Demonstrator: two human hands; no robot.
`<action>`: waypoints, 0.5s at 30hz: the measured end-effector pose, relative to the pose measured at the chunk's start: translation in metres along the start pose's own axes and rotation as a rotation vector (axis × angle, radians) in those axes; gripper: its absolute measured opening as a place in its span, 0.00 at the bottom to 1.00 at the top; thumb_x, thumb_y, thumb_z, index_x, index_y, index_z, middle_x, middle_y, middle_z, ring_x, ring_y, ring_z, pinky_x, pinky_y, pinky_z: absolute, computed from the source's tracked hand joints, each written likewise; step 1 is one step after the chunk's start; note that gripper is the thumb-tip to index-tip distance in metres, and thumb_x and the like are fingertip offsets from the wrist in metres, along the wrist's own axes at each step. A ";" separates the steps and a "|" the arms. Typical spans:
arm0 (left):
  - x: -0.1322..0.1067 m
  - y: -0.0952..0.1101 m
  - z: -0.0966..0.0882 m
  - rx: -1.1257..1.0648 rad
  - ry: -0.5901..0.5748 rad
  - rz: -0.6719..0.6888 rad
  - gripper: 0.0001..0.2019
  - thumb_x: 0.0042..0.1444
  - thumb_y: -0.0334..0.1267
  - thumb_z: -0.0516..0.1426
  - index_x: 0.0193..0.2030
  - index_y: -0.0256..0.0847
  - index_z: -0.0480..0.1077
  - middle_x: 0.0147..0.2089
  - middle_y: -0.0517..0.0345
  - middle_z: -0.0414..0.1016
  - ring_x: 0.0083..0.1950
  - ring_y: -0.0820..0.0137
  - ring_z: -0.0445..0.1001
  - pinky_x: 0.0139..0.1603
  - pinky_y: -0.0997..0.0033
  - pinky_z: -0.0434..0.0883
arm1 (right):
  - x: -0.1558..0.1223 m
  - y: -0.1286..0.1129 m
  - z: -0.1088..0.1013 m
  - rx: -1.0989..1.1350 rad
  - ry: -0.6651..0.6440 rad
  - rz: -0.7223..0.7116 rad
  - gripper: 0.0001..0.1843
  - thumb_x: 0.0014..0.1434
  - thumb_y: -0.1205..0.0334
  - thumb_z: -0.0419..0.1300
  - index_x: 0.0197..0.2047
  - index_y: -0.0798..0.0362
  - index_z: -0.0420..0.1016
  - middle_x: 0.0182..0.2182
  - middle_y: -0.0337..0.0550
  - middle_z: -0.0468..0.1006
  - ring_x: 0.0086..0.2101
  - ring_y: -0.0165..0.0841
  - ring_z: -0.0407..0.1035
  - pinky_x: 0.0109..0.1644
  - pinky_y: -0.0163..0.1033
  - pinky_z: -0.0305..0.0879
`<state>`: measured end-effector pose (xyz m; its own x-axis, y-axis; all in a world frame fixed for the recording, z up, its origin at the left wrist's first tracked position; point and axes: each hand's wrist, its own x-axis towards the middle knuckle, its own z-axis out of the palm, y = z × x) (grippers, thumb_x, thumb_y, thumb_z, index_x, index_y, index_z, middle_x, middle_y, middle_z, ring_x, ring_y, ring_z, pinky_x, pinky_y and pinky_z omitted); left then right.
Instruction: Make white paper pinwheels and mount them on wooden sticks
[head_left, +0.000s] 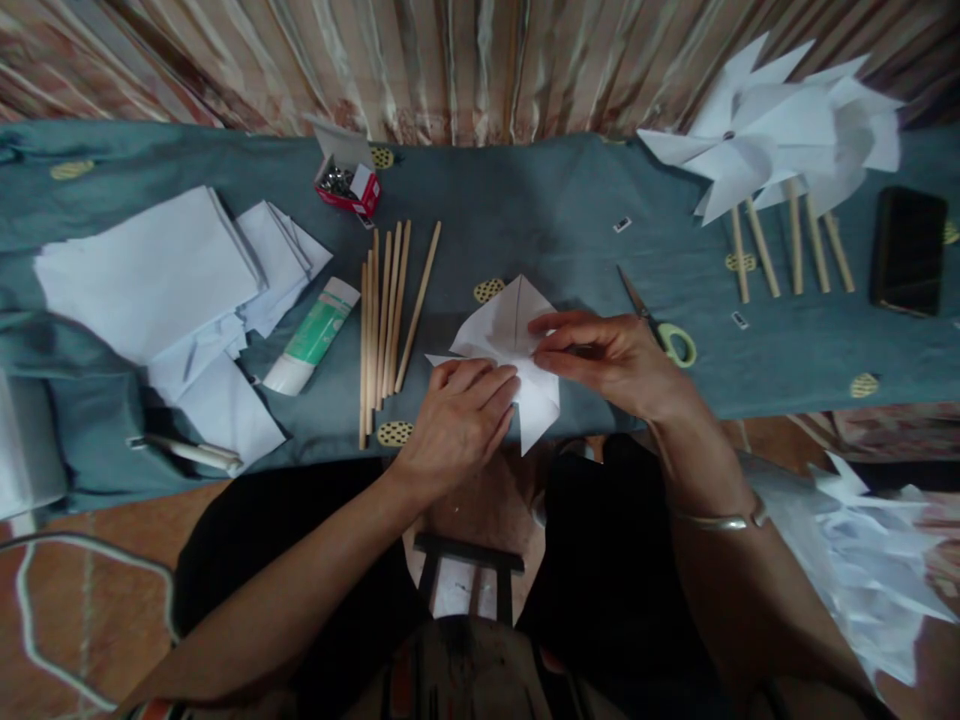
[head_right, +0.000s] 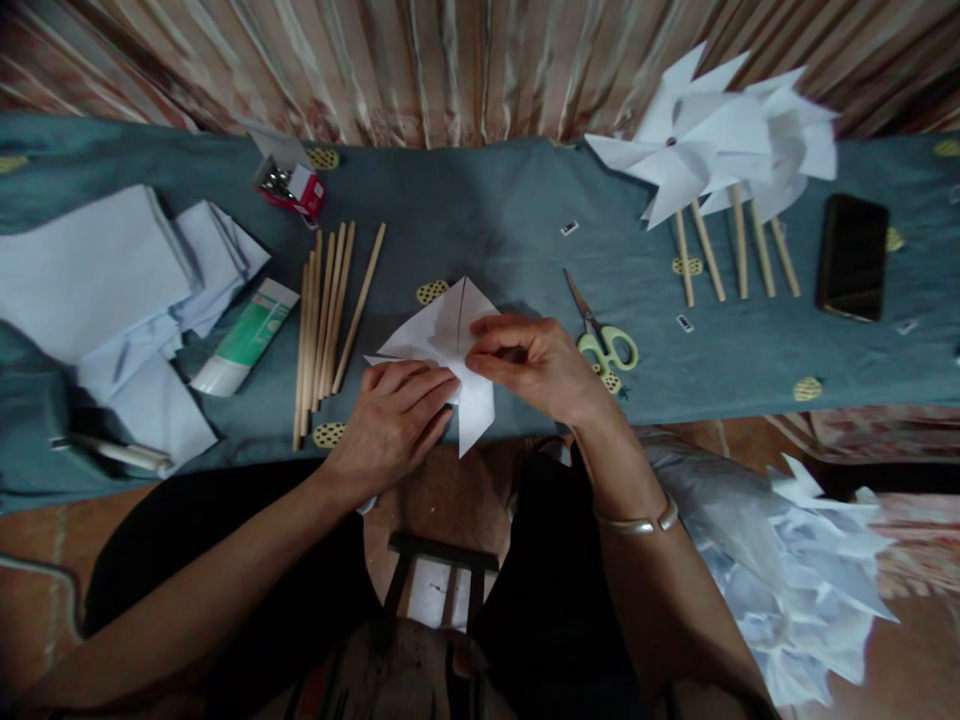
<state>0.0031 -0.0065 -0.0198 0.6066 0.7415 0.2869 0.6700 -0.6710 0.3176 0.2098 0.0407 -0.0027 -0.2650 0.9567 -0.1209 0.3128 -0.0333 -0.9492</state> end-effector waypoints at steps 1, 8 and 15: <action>0.000 0.000 0.000 -0.002 -0.005 -0.002 0.13 0.64 0.34 0.52 0.51 0.34 0.71 0.53 0.49 0.78 0.53 0.59 0.70 0.51 0.56 0.64 | -0.001 0.001 0.000 -0.044 -0.006 -0.011 0.02 0.50 0.61 0.68 0.27 0.49 0.81 0.42 0.41 0.81 0.42 0.37 0.74 0.48 0.45 0.69; 0.000 0.000 0.001 -0.015 0.005 -0.011 0.13 0.65 0.34 0.51 0.52 0.35 0.71 0.54 0.49 0.77 0.54 0.60 0.70 0.52 0.57 0.64 | -0.009 0.003 0.007 -0.293 0.094 -0.111 0.03 0.53 0.65 0.65 0.30 0.48 0.80 0.46 0.41 0.80 0.47 0.39 0.74 0.54 0.48 0.66; 0.000 0.001 0.002 -0.035 -0.008 -0.020 0.13 0.65 0.34 0.51 0.52 0.33 0.70 0.55 0.46 0.76 0.54 0.59 0.69 0.52 0.56 0.63 | -0.010 0.002 0.015 -0.358 0.144 -0.129 0.04 0.54 0.66 0.64 0.28 0.49 0.78 0.47 0.43 0.79 0.47 0.40 0.74 0.53 0.47 0.68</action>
<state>0.0045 -0.0073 -0.0212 0.5969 0.7544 0.2730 0.6668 -0.6557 0.3542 0.1999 0.0268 -0.0079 -0.2006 0.9779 0.0583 0.5900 0.1681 -0.7897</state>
